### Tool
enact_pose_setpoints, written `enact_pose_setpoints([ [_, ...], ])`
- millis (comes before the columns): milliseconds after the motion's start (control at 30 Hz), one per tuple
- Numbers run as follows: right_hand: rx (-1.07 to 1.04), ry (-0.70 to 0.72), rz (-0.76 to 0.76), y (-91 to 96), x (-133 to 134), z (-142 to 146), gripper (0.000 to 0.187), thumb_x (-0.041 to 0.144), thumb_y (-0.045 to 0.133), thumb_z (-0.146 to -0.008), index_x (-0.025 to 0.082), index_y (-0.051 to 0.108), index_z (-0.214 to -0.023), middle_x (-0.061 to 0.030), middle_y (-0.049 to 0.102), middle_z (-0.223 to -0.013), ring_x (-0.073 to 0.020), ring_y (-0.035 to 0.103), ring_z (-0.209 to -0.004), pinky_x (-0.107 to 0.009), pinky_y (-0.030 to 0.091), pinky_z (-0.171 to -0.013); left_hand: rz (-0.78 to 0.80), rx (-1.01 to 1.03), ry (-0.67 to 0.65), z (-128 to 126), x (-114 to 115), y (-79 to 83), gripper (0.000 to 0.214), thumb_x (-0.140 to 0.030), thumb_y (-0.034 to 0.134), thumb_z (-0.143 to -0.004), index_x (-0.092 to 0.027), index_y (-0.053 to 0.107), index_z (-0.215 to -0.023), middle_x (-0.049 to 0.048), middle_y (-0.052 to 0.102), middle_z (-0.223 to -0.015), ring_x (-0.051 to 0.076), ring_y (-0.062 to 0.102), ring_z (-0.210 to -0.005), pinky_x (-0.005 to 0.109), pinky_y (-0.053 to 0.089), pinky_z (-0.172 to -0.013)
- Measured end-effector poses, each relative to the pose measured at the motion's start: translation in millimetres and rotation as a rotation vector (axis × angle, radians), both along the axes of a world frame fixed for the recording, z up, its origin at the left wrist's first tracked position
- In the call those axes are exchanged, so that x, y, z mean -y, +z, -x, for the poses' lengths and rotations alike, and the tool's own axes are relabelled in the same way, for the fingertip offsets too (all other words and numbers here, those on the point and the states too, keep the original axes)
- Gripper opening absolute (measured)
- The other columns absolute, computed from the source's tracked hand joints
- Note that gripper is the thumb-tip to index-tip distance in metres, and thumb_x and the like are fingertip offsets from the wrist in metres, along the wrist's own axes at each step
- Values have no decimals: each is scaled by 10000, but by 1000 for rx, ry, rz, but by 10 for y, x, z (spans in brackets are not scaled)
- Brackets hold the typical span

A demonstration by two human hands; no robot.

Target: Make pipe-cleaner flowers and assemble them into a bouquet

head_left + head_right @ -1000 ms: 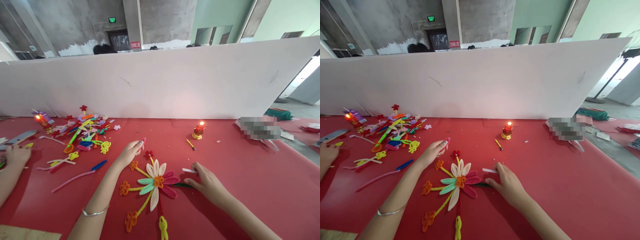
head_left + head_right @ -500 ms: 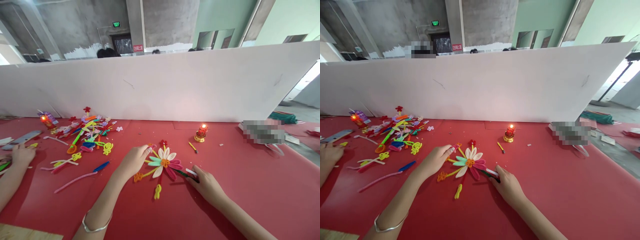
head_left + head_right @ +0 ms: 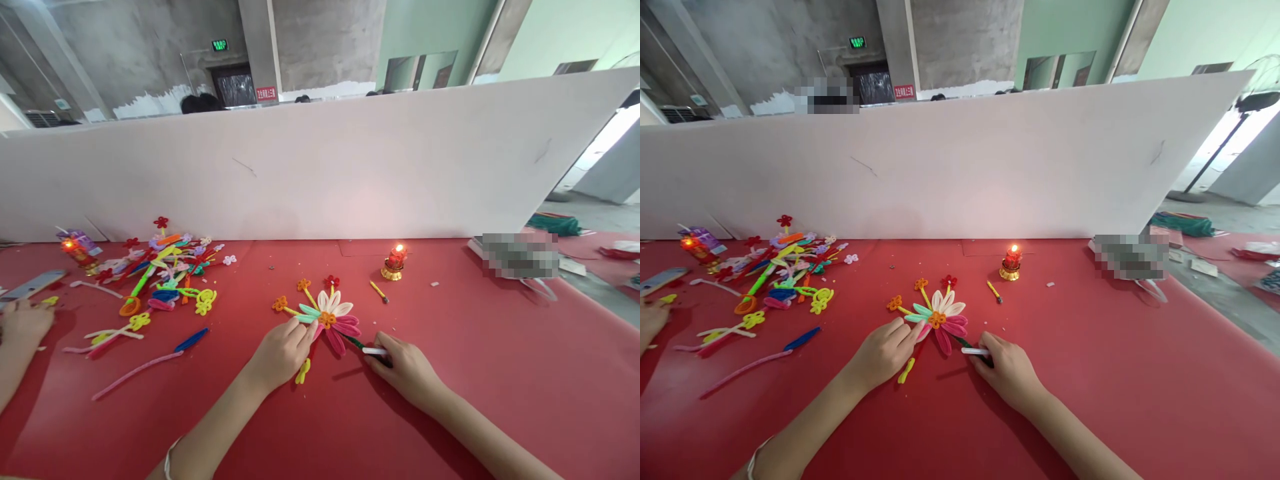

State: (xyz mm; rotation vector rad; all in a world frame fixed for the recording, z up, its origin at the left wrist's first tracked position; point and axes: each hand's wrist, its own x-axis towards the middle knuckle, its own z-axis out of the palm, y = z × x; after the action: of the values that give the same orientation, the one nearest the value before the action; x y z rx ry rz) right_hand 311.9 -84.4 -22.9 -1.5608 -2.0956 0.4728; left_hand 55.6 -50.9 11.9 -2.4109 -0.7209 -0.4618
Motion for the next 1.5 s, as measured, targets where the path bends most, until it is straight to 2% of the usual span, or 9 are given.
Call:
enact_pose_setpoints([
  [200, -191, -83, 29, 203, 12, -53, 243, 415, 458, -830, 218, 393, -702, 26, 489, -627, -119, 420, -550, -238, 356, -523, -16, 64, -31, 55, 26, -15, 345, -49, 336, -868, -99, 510, -1162, 6, 524, -586, 145, 514, -547, 268, 407, -512],
  [333, -336, 7, 61, 438, 34, 29, 196, 372, 459, -840, 215, 413, -733, 3, 561, -727, -129, 497, -646, -252, 396, -593, -125, 109, -79, 12, 102, 74, 329, -62, 433, -844, -104, 510, -1160, -7, 539, -585, 130, 507, -525, 274, 380, -503],
  [533, -158, 120, -25, 700, -231, 237, 43, 237, 491, -802, 199, 480, -787, -18, 562, -793, -141, 505, -703, -251, 381, -613, -171, 93, -92, -8, 110, 78, 251, -57, 527, -801, -75, 566, -1049, -21, 511, -541, 119, 474, -503, 270, 339, -475],
  [700, 32, 359, -65, 661, -596, 380, 120, 74, 487, -770, 188, 488, -806, -15, 556, -779, -130, 501, -680, -229, 348, -601, -164, 78, -103, 0, 82, 21, 174, -72, 529, -800, -83, 612, -952, -3, 527, -547, 125, 473, -507, 266, 334, -462],
  [800, 126, 407, -99, 618, -679, 459, 120, 85, 523, -774, 183, 486, -832, -24, 555, -786, -136, 496, -674, -231, 339, -592, -154, 89, -95, 30, 61, 15, 159, -78, 523, -804, -89, 628, -923, -8, 511, -530, 122, 463, -498, 266, 342, -463],
  [967, 176, 418, -93, 544, -679, 524, 188, 158, 619, -743, 172, 495, -884, -46, 573, -841, -153, 520, -702, -235, 346, -591, -144, 149, -20, 153, -15, 38, 191, -93, 506, -823, -84, 623, -974, -13, 501, -526, 117, 471, -500, 263, 371, -489],
  [1133, 69, 346, -113, 382, -677, 487, 33, 204, 537, -820, 177, 522, -833, -40, 607, -777, -140, 535, -644, -224, 337, -572, -147, 152, -46, 152, -31, 28, 187, -76, 515, -818, -84, 624, -970, -24, 480, -519, 111, 446, -485, 260, 335, -469],
  [1300, -14, 271, -89, 329, -639, 459, 135, 249, 521, -826, 194, 513, -703, -8, 593, -652, -119, 512, -557, -209, 298, -533, -82, 122, -38, 43, -31, -56, 191, -75, 499, -830, -102, 630, -967, -17, 474, -530, 121, 442, -511, 259, 303, -462],
  [1500, 10, 260, -93, 334, -627, 461, 206, 172, 476, -798, 201, 421, -601, 18, 506, -538, -102, 421, -473, -216, 233, -488, -71, 88, -12, 3, -53, -119, 201, -69, 468, -840, -103, 618, -968, -7, 485, -539, 132, 461, -528, 263, 293, -453],
])
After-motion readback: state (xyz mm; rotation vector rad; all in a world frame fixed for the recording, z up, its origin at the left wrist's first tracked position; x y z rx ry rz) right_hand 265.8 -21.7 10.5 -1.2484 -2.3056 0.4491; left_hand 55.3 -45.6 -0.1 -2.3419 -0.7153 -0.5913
